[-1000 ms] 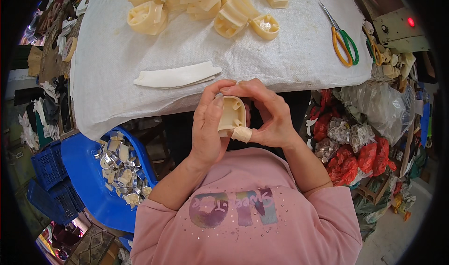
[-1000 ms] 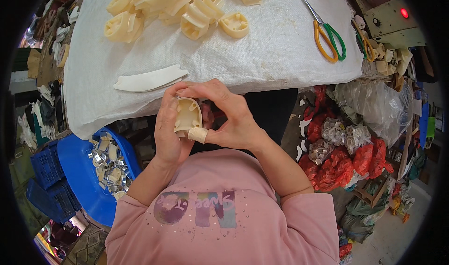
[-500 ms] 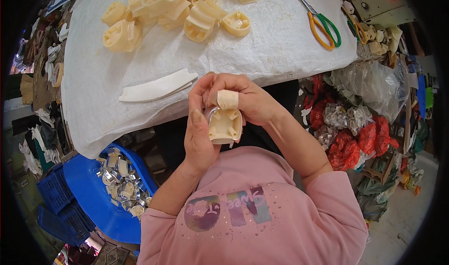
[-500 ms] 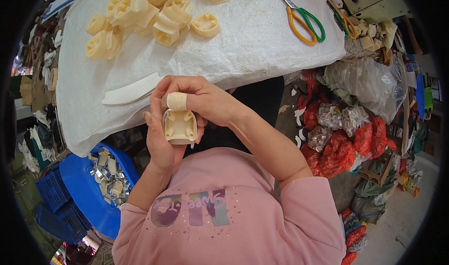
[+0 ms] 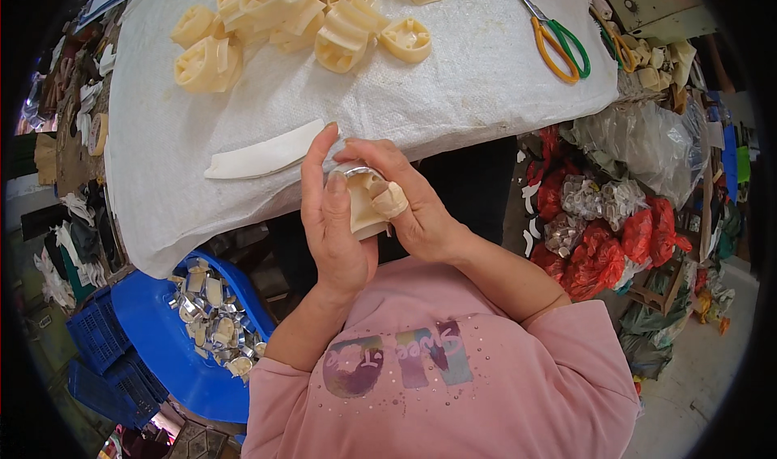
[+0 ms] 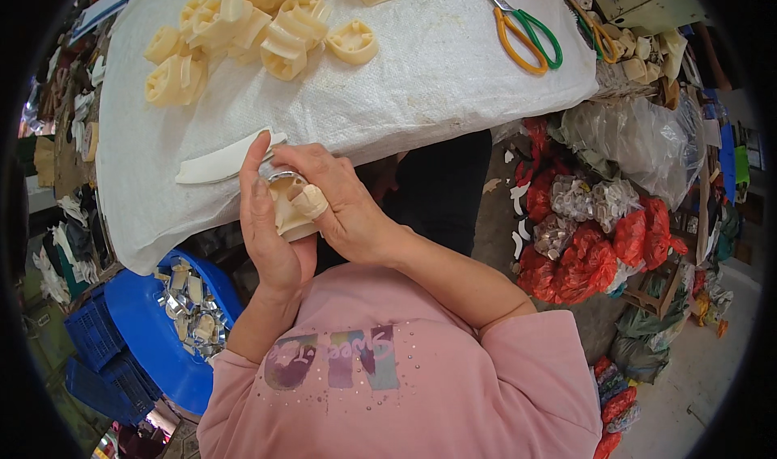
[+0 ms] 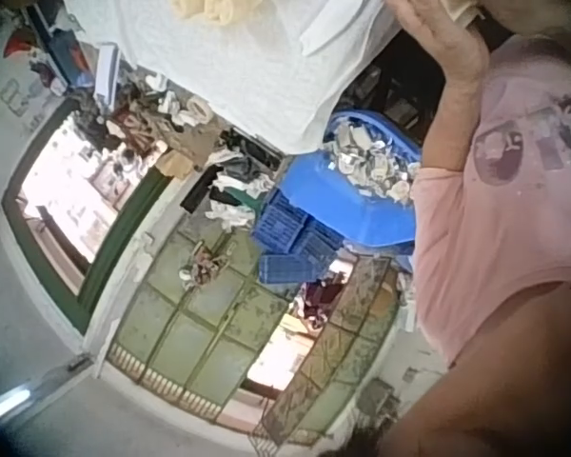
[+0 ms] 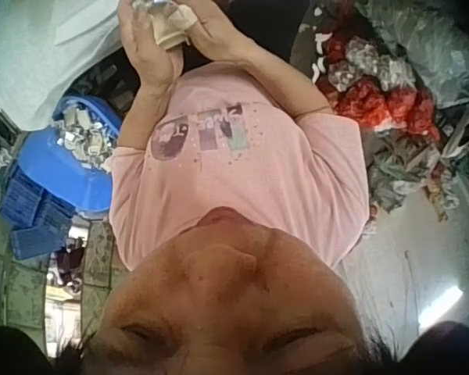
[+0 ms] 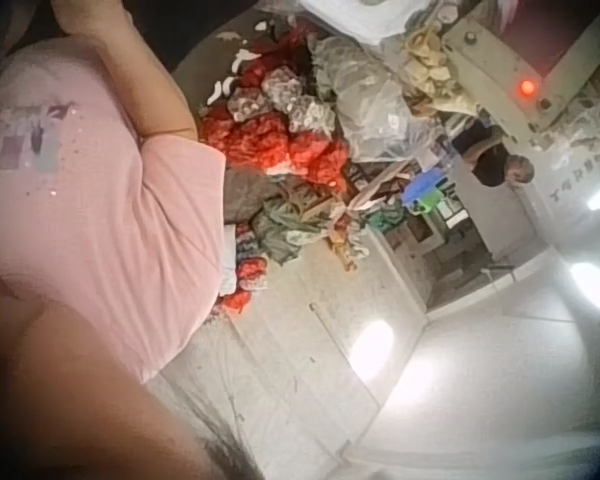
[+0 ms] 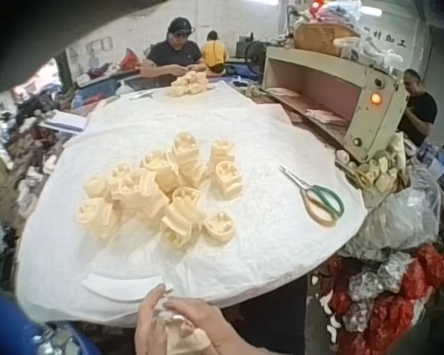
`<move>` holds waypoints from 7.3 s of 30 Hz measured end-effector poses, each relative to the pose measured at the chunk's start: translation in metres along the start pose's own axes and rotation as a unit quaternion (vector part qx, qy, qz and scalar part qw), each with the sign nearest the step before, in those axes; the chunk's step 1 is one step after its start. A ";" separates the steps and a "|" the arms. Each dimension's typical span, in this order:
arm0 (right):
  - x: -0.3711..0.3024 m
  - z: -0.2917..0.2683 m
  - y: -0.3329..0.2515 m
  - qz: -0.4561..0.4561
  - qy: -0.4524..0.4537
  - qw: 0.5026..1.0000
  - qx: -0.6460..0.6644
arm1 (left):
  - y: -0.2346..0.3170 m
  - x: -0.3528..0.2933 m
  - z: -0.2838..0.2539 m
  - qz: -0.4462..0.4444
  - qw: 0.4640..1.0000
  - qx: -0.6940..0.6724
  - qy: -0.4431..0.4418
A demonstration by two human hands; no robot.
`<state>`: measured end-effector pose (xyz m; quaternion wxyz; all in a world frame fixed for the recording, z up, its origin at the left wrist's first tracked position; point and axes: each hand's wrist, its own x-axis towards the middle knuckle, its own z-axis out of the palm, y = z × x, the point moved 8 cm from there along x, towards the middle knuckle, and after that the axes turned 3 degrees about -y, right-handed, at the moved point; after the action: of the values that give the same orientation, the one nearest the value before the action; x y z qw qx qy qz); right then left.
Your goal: Assembling plastic and metal shoe heel components using hands and scissors.
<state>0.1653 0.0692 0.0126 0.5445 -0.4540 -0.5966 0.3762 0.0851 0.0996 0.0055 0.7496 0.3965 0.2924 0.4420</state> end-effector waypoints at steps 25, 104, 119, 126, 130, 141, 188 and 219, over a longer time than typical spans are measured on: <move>0.005 -0.001 0.013 0.073 0.064 0.977 0.191 | -0.012 0.001 -0.004 -0.016 0.995 -0.102 0.014; 0.015 -0.042 -0.005 0.077 -0.027 0.994 -0.068 | 0.049 -0.005 0.027 0.213 0.814 0.522 -0.137; 0.000 -0.045 0.011 0.095 0.151 0.984 0.010 | 0.048 -0.009 0.037 0.320 0.752 0.575 -0.034; -0.008 -0.026 0.021 0.190 0.100 0.943 0.256 | 0.054 -0.004 0.020 0.310 0.796 0.519 0.016; -0.002 -0.026 0.012 0.205 0.116 0.954 0.188 | 0.056 -0.003 0.026 0.330 0.748 0.576 -0.006; -0.002 -0.007 0.014 0.121 0.097 0.979 0.130 | 0.053 -0.004 0.019 0.386 0.720 0.577 0.023; -0.009 -0.210 -0.017 0.015 0.261 0.862 -0.435 | 0.003 0.017 0.003 -0.063 0.968 0.180 -0.165; -0.077 -0.128 0.003 0.201 0.036 0.968 -0.146 | 0.003 0.047 0.041 0.145 0.819 0.524 -0.184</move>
<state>0.2926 -0.0088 0.0019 0.4063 -0.6523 -0.5217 0.3704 0.1372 0.1289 0.0246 0.3957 0.8411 0.2757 0.2451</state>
